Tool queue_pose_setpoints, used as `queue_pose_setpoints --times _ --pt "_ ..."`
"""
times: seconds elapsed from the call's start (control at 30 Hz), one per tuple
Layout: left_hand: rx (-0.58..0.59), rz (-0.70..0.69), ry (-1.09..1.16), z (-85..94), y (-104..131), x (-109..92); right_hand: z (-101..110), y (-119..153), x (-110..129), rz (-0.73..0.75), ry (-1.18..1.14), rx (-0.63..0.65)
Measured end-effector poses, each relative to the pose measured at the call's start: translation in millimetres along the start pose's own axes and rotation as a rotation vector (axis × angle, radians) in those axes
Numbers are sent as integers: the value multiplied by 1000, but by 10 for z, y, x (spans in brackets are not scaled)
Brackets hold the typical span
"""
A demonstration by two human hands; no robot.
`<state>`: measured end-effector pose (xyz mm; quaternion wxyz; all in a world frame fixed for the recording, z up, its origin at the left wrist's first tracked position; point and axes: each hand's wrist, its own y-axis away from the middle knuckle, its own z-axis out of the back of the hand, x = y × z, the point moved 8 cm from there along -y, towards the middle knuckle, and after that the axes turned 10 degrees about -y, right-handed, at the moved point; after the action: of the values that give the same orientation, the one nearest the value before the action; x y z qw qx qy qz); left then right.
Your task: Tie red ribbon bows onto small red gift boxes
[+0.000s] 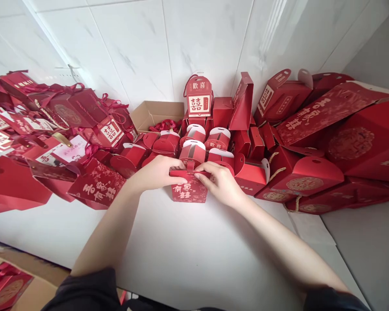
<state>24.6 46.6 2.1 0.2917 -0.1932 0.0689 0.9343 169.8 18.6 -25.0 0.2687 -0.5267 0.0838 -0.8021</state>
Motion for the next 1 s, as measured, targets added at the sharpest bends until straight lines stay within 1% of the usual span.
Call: queue_pose_setpoints --times 0.07,0.23,0.33,0.4,0.5,0.6,0.7,0.8,0.9,0.97,1.0 --pt "-41 0 -8 -39 -37 6 8 -3 1 17 -30 -11" --pt "-149 -83 -16 -47 -59 -127 17 9 57 61 -45 -34" --pt "-192 -92 -30 -69 -68 -141 3 16 79 81 -35 -29" --pt "-188 -74 -10 -104 -86 -115 3 19 82 89 -27 -30" --pt "-133 -68 121 -159 -109 -86 16 21 73 83 -14 -32" --pt "-102 -64 213 -163 -105 -77 60 25 89 79 -30 -65" --pt "-106 -50 245 -167 -93 -78 66 39 166 144 -74 -77" --pt "-143 -60 297 -218 -109 -104 55 54 192 189 -99 -108" --pt "-192 -39 269 -292 -149 -100 112 58 107 146 -112 -217" --pt "-185 -36 254 -337 -173 -96 146 49 41 104 -146 -254" --pt "-172 -44 255 -351 -182 -98 153 41 11 82 -172 -253"
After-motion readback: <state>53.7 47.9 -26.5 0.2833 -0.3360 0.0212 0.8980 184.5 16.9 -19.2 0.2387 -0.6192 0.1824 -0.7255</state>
